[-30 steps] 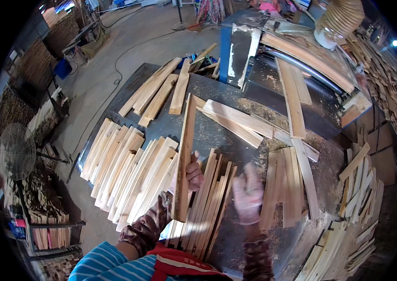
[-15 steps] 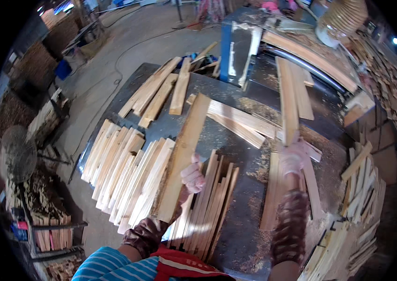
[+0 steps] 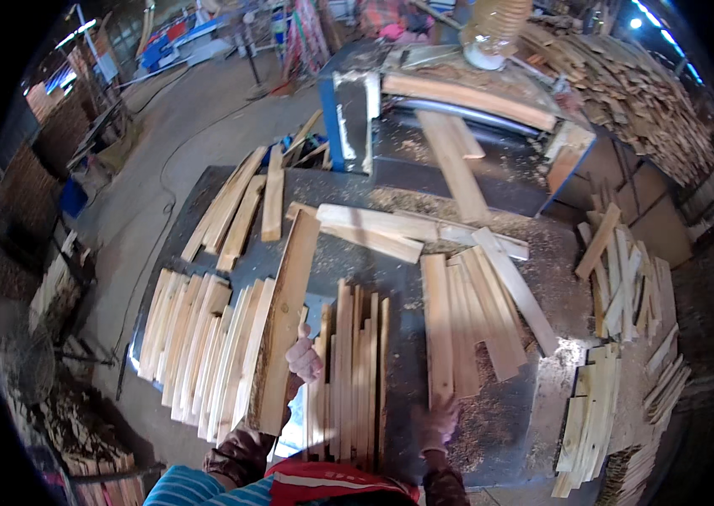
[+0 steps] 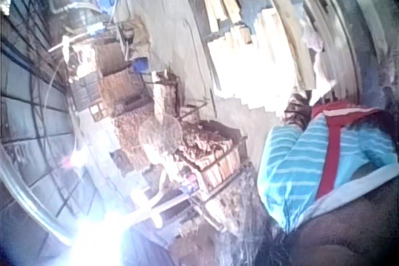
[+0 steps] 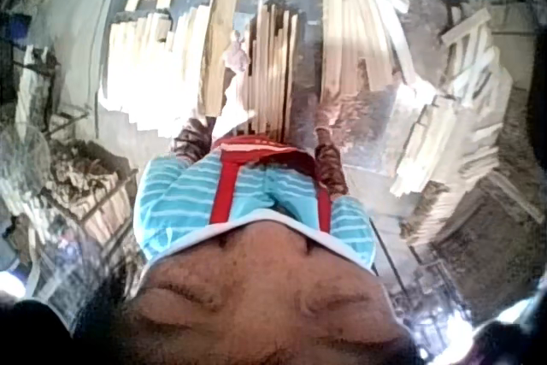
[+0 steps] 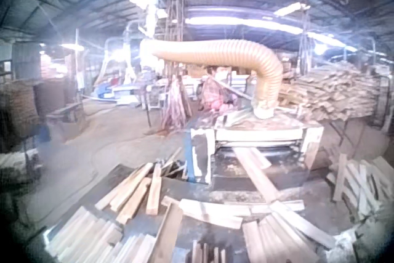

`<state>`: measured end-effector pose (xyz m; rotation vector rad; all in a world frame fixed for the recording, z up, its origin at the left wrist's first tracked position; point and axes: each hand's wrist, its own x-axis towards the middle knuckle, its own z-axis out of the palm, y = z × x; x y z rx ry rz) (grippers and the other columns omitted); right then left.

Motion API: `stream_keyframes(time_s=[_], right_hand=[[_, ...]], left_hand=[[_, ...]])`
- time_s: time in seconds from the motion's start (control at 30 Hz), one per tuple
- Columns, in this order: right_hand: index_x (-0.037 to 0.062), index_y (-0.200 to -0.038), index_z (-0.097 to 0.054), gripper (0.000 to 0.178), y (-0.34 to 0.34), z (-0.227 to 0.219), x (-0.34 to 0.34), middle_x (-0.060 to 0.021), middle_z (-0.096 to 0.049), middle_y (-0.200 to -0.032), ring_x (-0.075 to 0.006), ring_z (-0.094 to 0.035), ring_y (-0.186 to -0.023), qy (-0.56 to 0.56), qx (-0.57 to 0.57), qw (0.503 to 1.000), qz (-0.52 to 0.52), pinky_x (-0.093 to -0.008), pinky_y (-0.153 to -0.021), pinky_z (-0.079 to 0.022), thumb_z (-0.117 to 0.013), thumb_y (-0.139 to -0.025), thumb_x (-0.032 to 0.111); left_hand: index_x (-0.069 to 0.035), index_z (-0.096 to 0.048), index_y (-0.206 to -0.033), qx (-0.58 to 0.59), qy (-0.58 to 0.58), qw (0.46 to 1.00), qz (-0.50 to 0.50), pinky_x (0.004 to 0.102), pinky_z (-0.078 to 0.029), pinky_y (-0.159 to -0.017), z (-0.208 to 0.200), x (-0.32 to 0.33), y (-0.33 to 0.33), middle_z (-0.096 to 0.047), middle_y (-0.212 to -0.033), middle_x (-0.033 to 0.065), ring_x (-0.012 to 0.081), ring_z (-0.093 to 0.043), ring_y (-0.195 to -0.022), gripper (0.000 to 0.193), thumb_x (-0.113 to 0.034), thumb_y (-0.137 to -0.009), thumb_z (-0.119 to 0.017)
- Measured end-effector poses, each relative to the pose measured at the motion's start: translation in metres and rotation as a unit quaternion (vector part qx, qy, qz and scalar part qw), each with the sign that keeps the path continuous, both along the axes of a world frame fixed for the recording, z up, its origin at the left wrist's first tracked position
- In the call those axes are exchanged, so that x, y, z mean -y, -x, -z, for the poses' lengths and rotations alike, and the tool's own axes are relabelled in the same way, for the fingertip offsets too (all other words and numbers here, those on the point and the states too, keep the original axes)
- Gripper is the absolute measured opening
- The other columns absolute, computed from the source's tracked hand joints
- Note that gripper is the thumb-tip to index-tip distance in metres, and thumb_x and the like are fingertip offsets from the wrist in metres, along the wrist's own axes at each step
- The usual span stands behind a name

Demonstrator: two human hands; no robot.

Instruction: The person sorts and stacks wooden planks on a workbench in a workshop. They pick up individual pieces of wood, inspect them, and arrange them into neat piles, occasionally moving stacks to different locations on the table.

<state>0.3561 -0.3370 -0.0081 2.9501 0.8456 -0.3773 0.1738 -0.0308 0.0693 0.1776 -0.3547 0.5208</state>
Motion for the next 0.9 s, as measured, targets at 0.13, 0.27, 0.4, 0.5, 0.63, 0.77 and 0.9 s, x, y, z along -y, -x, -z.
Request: stream_keyframes(time_s=[0.13,0.27,0.4,0.5,0.63,0.77,0.9], right_hand=[[0.0052,-0.141,-0.045,0.065,0.031,-0.119,-0.070,-0.0174,-0.049,-0.142,-0.0327,-0.053,-0.125,-0.257,-0.577,0.774,-0.039,-0.0421,-0.104,-0.046,-0.060,-0.093,0.047],[-0.0008,-0.118,-0.057,0.052,0.068,-0.191,-0.114,-0.0146,-0.066,-0.110,-0.0218,-0.067,-0.096,-0.371,-0.811,0.448,0.066,-0.0347,-0.080,-0.054,-0.056,-0.099,0.048],[0.0037,-0.094,-0.060,0.035,0.052,-0.201,-0.154,-0.0045,-0.064,-0.077,-0.0147,-0.063,-0.064,-0.574,-0.573,0.583,0.055,-0.0300,-0.053,-0.050,-0.062,-0.098,0.038],[0.0064,-0.092,-0.063,0.017,0.012,-0.258,-0.210,0.0012,-0.061,-0.078,-0.0087,-0.058,-0.061,-0.584,-0.519,0.619,0.080,-0.0275,-0.050,-0.048,-0.065,-0.097,0.022],[0.0057,-0.094,-0.064,0.023,-0.074,-0.275,-0.310,-0.0120,-0.062,-0.077,-0.0226,-0.060,-0.062,-0.556,-0.374,0.742,0.031,-0.0342,-0.058,-0.050,-0.063,-0.092,0.029],[0.0023,-0.103,-0.060,0.036,-0.169,-0.327,-0.427,-0.0207,-0.061,-0.079,-0.0340,-0.061,-0.070,-0.554,-0.078,0.813,-0.161,-0.0474,-0.065,-0.047,-0.056,-0.094,0.036],[0.0042,-0.115,-0.053,0.030,-0.166,-0.316,-0.485,-0.0253,-0.063,-0.101,-0.0386,-0.064,-0.083,-0.469,-0.106,0.847,-0.226,-0.0486,-0.071,-0.049,-0.055,-0.093,0.025]], left_hand=[[-0.001,-0.050,-0.127,-0.063,-0.074,0.994,-0.053,0.0278,-0.029,-0.042,-0.038,0.001,-0.017,-0.033,-0.057,-0.0032,0.0097,-0.033,-0.043,0.039,-0.031,-0.105,-0.042],[-0.003,-0.052,-0.123,-0.138,-0.148,0.971,-0.127,0.0291,-0.038,-0.044,-0.063,-0.009,-0.077,-0.042,-0.059,-0.0023,0.0121,-0.040,-0.044,0.046,-0.043,-0.104,-0.041],[0.001,-0.047,-0.135,-0.291,-0.134,0.938,-0.132,0.0379,-0.052,-0.062,-0.125,-0.026,-0.128,-0.063,-0.080,0.0111,0.0244,-0.057,-0.063,0.062,-0.050,-0.100,-0.048],[0.002,-0.050,-0.132,-0.416,-0.250,0.827,-0.284,0.0370,-0.054,-0.077,-0.117,-0.065,-0.126,-0.065,-0.092,0.0102,0.0247,-0.063,-0.077,0.053,-0.043,-0.103,-0.048],[0.000,-0.046,-0.133,-0.433,-0.156,0.874,-0.158,0.0353,-0.054,-0.077,-0.098,-0.062,-0.082,-0.061,-0.092,0.0080,0.0181,-0.062,-0.084,0.054,-0.043,-0.102,-0.051],[-0.002,-0.051,-0.126,-0.545,-0.079,0.830,-0.089,0.0370,-0.056,-0.078,-0.043,-0.019,-0.024,-0.064,-0.094,0.0103,0.0220,-0.064,-0.084,0.054,-0.047,-0.097,-0.058],[-0.001,-0.052,-0.123,-0.576,0.014,0.814,-0.073,0.0424,-0.058,-0.072,0.031,0.025,0.030,-0.066,-0.089,0.0132,0.0277,-0.067,-0.079,0.046,-0.040,-0.099,-0.057]])
